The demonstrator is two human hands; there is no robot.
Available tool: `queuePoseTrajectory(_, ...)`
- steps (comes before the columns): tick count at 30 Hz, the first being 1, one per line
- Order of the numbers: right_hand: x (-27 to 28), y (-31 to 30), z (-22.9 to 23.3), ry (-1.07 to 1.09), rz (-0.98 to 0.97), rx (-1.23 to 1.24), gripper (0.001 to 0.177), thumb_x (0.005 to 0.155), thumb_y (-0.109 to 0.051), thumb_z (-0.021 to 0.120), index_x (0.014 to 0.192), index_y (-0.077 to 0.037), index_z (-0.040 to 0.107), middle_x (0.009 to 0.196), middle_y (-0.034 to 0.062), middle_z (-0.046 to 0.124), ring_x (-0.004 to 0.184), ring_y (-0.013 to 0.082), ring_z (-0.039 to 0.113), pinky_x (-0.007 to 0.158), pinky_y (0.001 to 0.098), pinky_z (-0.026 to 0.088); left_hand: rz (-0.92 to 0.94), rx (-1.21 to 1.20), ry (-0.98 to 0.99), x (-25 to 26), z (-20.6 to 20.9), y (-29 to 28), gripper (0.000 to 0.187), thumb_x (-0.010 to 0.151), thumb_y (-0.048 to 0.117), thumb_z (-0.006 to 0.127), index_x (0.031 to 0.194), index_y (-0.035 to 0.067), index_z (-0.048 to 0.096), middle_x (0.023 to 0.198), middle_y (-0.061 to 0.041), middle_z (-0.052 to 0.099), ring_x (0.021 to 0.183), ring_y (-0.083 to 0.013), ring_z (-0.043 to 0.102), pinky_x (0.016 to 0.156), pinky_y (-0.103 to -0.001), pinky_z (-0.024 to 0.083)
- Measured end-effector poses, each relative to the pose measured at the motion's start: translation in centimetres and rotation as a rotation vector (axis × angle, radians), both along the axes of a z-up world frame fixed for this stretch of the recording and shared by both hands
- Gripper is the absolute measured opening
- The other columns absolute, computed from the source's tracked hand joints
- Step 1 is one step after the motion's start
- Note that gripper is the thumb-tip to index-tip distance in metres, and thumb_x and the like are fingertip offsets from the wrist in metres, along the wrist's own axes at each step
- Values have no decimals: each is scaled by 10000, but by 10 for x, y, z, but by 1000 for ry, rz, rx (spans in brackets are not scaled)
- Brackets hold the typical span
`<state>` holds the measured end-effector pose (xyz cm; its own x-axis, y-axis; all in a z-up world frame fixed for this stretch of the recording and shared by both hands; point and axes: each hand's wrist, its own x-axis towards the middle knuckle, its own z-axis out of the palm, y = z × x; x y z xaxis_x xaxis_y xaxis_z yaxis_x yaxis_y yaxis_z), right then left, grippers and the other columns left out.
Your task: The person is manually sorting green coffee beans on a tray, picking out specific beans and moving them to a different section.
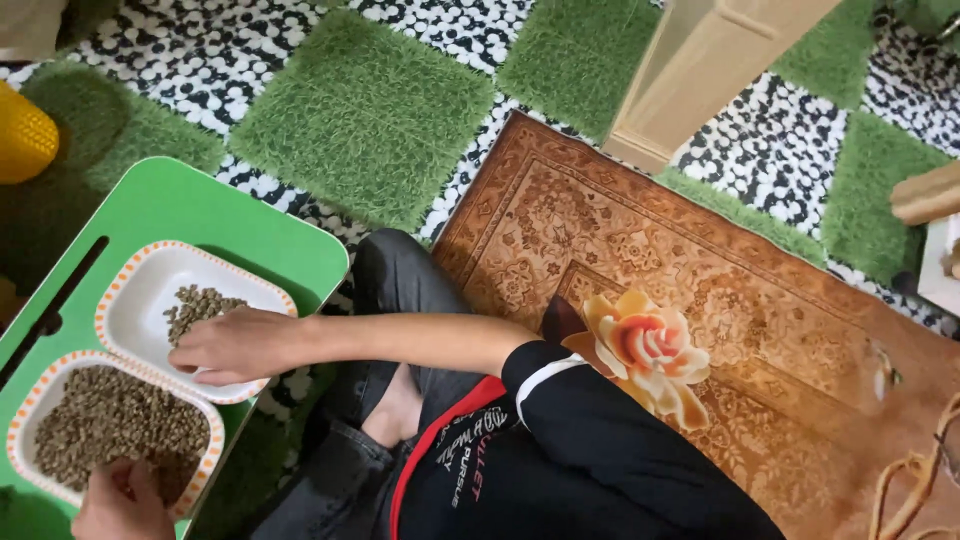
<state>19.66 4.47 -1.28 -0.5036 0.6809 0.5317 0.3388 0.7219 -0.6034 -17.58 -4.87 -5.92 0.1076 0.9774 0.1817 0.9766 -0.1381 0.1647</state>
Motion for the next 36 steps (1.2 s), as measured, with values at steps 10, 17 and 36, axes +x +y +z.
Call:
queuePoseTrajectory(10,-26,-11,0,90,20,-56,186,910,-288,622,900,-103,631,838,34,630,747,220,667,630,376,588,65,49,54,76,48,-13,149,1185,65,855,1133,-19,743,882,-161,692,697,-287,617,672,-400,520)
queuePoseTrajectory(17,-30,-20,11,98,63,-165,230,881,-326,631,869,-97,639,846,42,670,679,222,691,586,364,592,-56,85,-141,181,103,-16,106,1067,-82,773,1130,-116,695,880,-205,678,685,-300,594,665,-402,486)
queuePoseTrajectory(36,10,21,-25,-14,-28,-504,47,830,-115,731,838,-137,690,771,-25,728,619,64,675,547,176,566,-107,-62,-321,256,124,22,228,1009,-55,772,1177,-121,633,897,-219,699,707,-288,644,599,-395,490)
